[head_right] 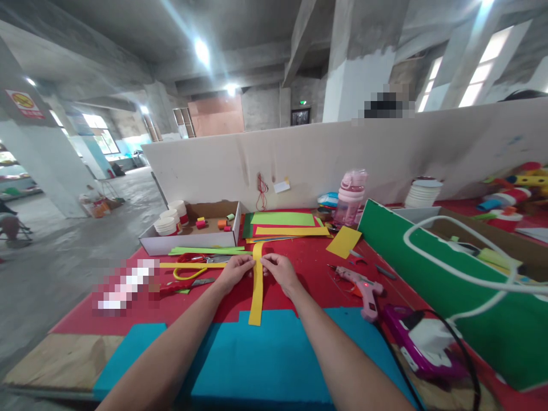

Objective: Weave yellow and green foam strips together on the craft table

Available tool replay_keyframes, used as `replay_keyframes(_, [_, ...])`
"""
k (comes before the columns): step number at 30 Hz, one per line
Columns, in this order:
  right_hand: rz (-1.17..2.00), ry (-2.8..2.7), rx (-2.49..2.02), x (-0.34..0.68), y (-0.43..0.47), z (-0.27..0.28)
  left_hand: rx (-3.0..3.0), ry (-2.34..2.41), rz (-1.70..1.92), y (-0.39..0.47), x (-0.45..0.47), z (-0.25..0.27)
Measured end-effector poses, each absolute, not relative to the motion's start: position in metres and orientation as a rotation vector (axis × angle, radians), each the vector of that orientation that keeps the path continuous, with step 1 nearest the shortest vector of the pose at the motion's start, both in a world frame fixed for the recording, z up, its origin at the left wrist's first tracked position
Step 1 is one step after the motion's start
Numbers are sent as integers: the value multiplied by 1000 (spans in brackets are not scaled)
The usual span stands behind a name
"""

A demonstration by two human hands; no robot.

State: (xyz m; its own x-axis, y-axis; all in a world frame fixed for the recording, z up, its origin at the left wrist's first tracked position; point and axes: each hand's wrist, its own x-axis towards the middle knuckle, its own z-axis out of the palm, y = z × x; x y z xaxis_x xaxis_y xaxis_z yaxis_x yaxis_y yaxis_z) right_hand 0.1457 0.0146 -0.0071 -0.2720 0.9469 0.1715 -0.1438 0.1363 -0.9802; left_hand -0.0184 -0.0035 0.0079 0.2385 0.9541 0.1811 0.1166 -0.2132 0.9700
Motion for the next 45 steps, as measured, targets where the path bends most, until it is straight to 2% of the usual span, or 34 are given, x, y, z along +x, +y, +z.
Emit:
replay_keyframes(8, [1488, -1277, -786, 145, 12, -3, 1434, 931, 1201, -3, -18, 8])
replay_keyframes(23, [1441, -1294, -850, 146, 16, -7, 1415, 911, 1175, -5, -18, 12])
replay_keyframes(45, [1419, -1319, -885, 147, 15, -7, 1489, 1187, 1143, -2, -19, 9])
